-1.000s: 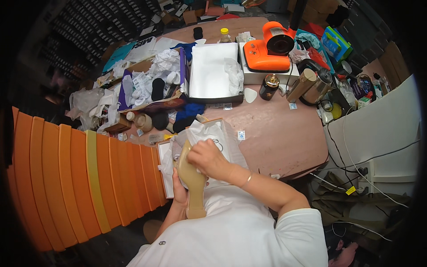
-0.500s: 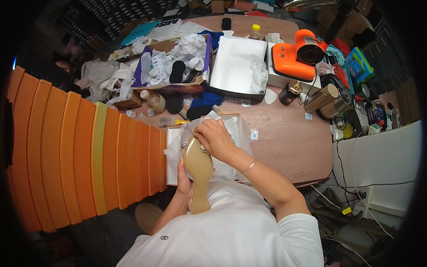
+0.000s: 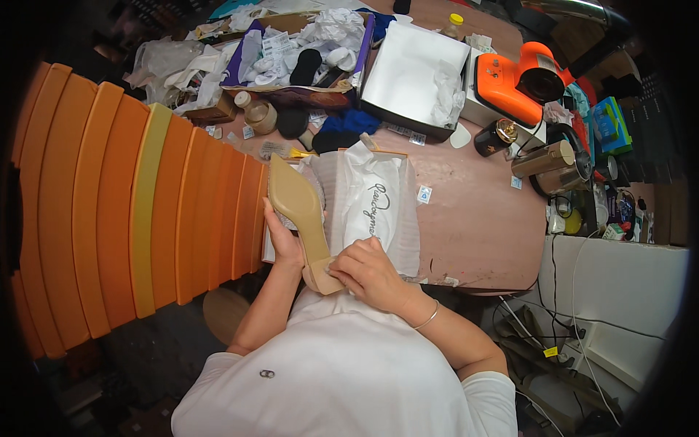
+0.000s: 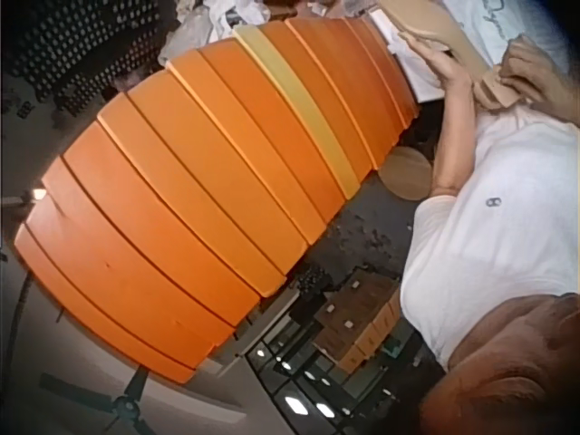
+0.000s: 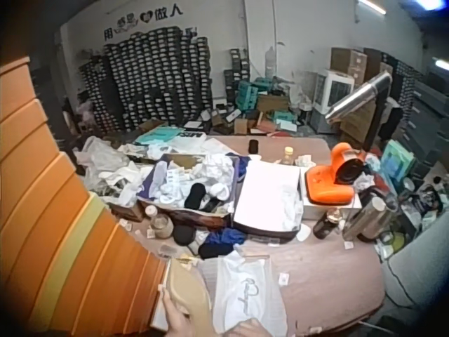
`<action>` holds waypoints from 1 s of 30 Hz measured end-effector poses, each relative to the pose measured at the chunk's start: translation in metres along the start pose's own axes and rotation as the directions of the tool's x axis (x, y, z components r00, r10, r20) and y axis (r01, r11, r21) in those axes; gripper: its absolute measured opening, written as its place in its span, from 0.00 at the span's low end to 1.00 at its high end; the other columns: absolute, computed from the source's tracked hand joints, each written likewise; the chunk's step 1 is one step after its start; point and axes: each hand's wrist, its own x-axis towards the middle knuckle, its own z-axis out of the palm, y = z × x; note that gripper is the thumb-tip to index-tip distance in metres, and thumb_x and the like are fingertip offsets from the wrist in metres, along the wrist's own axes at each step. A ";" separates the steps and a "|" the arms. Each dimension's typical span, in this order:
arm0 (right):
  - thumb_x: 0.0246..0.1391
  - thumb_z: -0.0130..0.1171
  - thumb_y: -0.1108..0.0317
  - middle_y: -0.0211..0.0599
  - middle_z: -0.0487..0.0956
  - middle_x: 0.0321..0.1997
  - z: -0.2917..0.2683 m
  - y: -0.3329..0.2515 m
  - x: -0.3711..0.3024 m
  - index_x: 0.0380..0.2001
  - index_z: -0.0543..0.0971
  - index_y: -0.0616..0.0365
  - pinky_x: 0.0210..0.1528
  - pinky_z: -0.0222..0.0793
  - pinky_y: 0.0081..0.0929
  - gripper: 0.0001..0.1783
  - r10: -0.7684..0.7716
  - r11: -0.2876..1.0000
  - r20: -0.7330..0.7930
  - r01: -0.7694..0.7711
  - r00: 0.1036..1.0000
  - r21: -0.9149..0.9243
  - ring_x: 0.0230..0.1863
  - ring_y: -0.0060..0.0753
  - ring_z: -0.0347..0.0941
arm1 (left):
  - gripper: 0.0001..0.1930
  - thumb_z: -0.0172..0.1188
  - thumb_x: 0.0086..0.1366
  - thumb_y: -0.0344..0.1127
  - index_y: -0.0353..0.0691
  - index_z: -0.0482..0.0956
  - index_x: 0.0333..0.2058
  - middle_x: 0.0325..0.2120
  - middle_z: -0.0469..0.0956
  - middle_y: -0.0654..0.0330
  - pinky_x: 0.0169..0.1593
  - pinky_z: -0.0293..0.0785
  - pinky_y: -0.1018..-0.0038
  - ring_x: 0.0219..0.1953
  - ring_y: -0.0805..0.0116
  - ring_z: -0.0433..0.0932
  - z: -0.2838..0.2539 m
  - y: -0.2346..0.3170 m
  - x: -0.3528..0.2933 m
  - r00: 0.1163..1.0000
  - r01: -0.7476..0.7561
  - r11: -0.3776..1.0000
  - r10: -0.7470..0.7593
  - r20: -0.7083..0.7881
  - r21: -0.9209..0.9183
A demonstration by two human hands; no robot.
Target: The person is inspecting shoes, wiping them with a brush, and packing them into boxes with protective paper and bags.
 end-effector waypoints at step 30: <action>0.54 0.58 0.69 0.35 0.80 0.36 -0.049 0.055 -0.038 0.39 0.78 0.64 0.41 0.70 0.23 0.12 0.694 0.395 0.221 -0.619 0.685 0.679 0.37 0.21 0.74 | 0.22 0.54 0.67 0.42 0.31 0.70 0.53 0.45 0.76 0.56 0.52 0.68 0.77 0.46 0.73 0.73 -0.078 0.009 0.024 0.973 -0.230 0.742 0.180 0.144 0.629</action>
